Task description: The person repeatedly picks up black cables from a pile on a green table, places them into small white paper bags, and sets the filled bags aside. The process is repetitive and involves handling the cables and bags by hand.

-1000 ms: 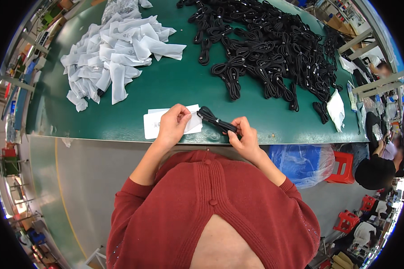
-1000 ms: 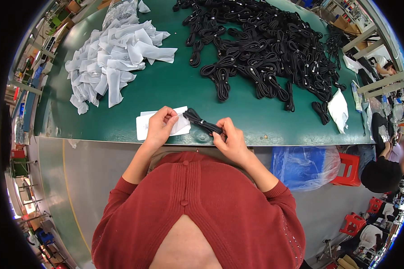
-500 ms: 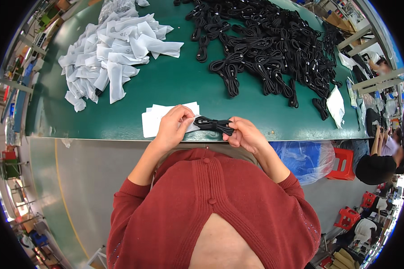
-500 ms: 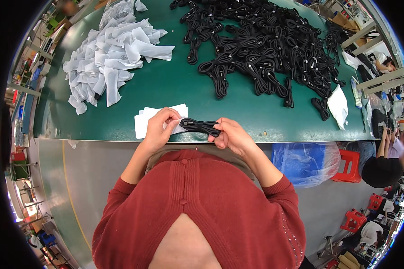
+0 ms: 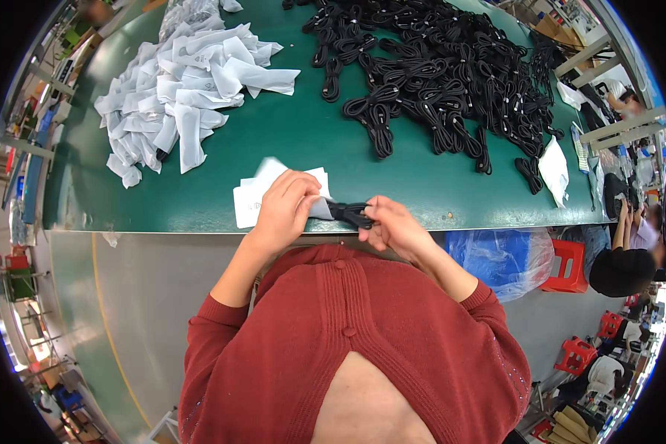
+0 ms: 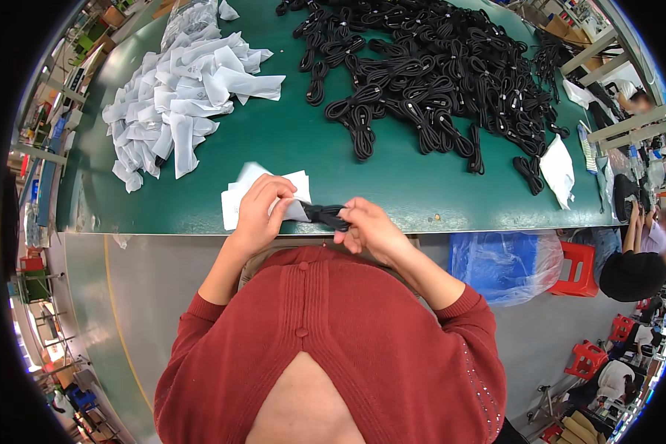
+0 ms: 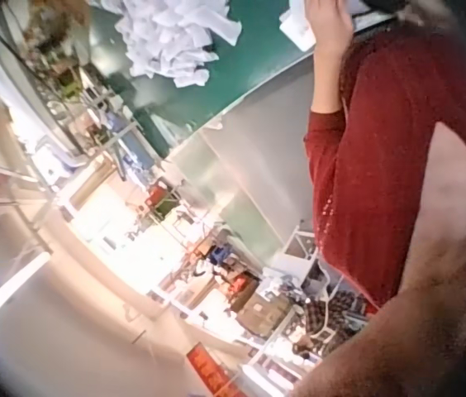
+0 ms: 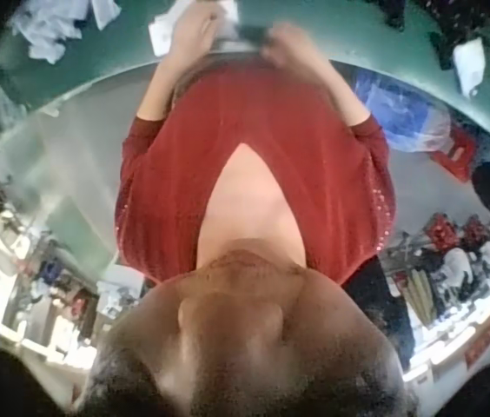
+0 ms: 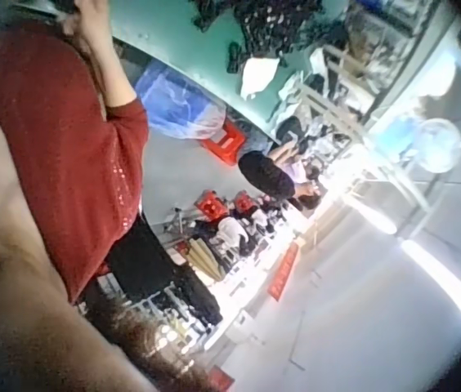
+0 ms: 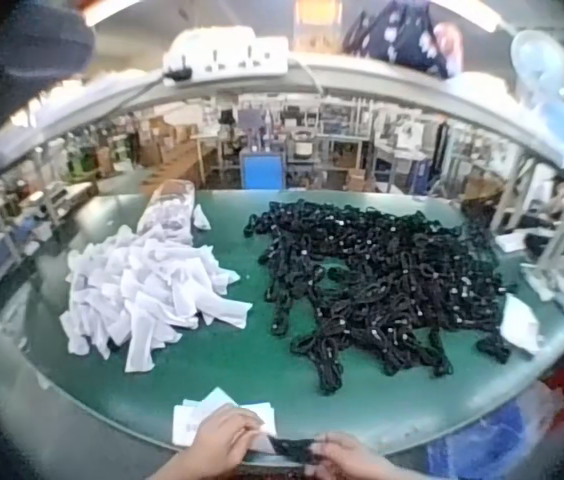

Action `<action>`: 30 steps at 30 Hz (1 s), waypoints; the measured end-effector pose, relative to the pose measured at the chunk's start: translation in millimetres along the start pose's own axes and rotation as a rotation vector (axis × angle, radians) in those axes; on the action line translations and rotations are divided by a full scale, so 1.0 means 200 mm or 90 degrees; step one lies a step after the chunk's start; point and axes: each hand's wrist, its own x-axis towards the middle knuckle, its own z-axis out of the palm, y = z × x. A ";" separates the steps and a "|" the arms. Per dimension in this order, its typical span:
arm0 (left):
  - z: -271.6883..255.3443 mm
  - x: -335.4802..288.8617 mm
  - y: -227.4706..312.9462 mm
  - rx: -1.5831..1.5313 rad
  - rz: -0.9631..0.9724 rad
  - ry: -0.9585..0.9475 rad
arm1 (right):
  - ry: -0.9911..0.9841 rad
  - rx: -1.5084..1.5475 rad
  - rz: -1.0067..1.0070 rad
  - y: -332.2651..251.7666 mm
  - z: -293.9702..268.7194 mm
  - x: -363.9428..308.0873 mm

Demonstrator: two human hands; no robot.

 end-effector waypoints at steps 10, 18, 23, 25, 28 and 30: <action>-0.02 0.09 0.03 -0.062 -0.070 -0.009 | 0.100 -0.633 -0.677 -0.05 0.13 0.15; -0.51 0.32 -0.32 -0.158 -0.238 0.324 | 0.522 -0.992 -0.711 -0.32 0.03 0.30; -0.35 0.32 -0.19 0.142 -0.065 0.345 | 0.511 -0.940 -0.524 -0.24 -0.19 0.38; -0.21 0.19 -0.14 0.047 -0.113 0.135 | 0.545 -0.884 -0.562 -0.24 -0.22 0.34; 0.00 0.03 -0.12 0.006 -0.131 -0.024 | 0.479 -0.682 -0.551 -0.23 -0.19 0.27; 0.05 -0.02 -0.10 0.070 -0.089 -0.078 | 0.414 -0.489 -0.417 -0.17 -0.17 0.23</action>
